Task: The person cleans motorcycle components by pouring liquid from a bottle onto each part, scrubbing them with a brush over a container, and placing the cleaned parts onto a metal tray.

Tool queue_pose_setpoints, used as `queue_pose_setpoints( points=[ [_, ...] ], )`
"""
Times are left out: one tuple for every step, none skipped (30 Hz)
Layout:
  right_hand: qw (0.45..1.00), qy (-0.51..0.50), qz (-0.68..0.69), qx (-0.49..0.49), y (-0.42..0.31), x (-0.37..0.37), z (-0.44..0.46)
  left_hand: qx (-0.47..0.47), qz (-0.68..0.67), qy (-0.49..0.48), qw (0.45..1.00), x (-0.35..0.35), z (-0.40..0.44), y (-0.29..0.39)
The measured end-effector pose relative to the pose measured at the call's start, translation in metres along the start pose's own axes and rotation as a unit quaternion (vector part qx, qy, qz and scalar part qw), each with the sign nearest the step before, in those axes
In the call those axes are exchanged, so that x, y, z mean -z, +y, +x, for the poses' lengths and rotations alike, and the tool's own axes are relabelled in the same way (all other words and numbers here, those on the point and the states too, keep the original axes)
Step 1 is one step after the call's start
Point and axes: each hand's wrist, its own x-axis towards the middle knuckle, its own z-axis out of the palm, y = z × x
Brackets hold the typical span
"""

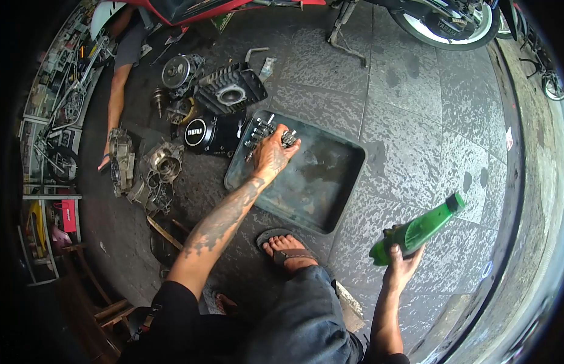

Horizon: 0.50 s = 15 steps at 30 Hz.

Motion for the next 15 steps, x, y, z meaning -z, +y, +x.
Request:
queue_pose_setpoints(
  points=[
    [1.0, 0.006, -0.003, -0.003, 0.001, 0.002, 0.001, 0.006, 0.023, 0.013, 1.0, -0.01, 0.008, 0.001],
    [1.0, 0.011, -0.001, -0.005, 0.0, 0.003, 0.0, 0.01, 0.046, 0.023, 0.999, -0.021, 0.015, -0.002],
    [1.0, 0.007, 0.009, -0.011, -0.002, 0.003, 0.0, 0.008, 0.075, 0.026, 0.997, -0.028, 0.021, -0.004],
    [1.0, 0.001, 0.017, -0.018, -0.008, 0.001, 0.0, 0.009, 0.102, 0.029, 0.994, -0.035, 0.025, -0.009],
    [1.0, 0.008, 0.018, -0.021, -0.012, -0.002, 0.0, 0.003, 0.077, 0.021, 0.997, -0.045, 0.031, -0.023],
    [1.0, 0.011, 0.021, -0.02, -0.012, -0.003, 0.001, -0.001, 0.079, 0.021, 0.997, -0.048, 0.034, -0.022],
    [0.999, 0.008, 0.026, -0.035, -0.011, -0.002, -0.001, 0.014, 0.099, 0.053, 0.994, -0.052, 0.032, -0.024],
    [0.998, 0.004, 0.032, -0.048, -0.009, -0.001, -0.002, 0.029, 0.12, 0.087, 0.989, -0.054, 0.031, -0.027],
    [0.997, 0.007, 0.038, -0.059, -0.005, 0.001, -0.004, 0.019, 0.131, 0.082, 0.988, -0.053, 0.029, -0.029],
    [0.997, 0.004, 0.039, -0.062, 0.0, 0.003, -0.005, 0.023, 0.134, 0.082, 0.987, -0.055, 0.029, -0.03],
    [0.997, 0.014, 0.035, -0.061, 0.005, 0.004, -0.006, 0.023, 0.162, 0.087, 0.983, -0.057, 0.03, -0.03],
    [0.997, 0.024, 0.029, -0.061, 0.007, 0.004, -0.006, 0.024, 0.19, 0.09, 0.977, -0.062, 0.029, -0.031],
    [0.996, 0.011, 0.049, -0.069, 0.006, 0.003, -0.006, 0.025, 0.203, 0.103, 0.973, -0.066, 0.029, -0.032],
    [0.996, 0.009, 0.048, -0.072, 0.005, 0.002, -0.006, 0.028, 0.204, 0.102, 0.973, -0.07, 0.027, -0.033],
    [0.996, 0.004, 0.053, -0.075, 0.003, 0.002, -0.005, 0.026, 0.205, 0.115, 0.972, -0.074, 0.026, -0.033]
  ],
)
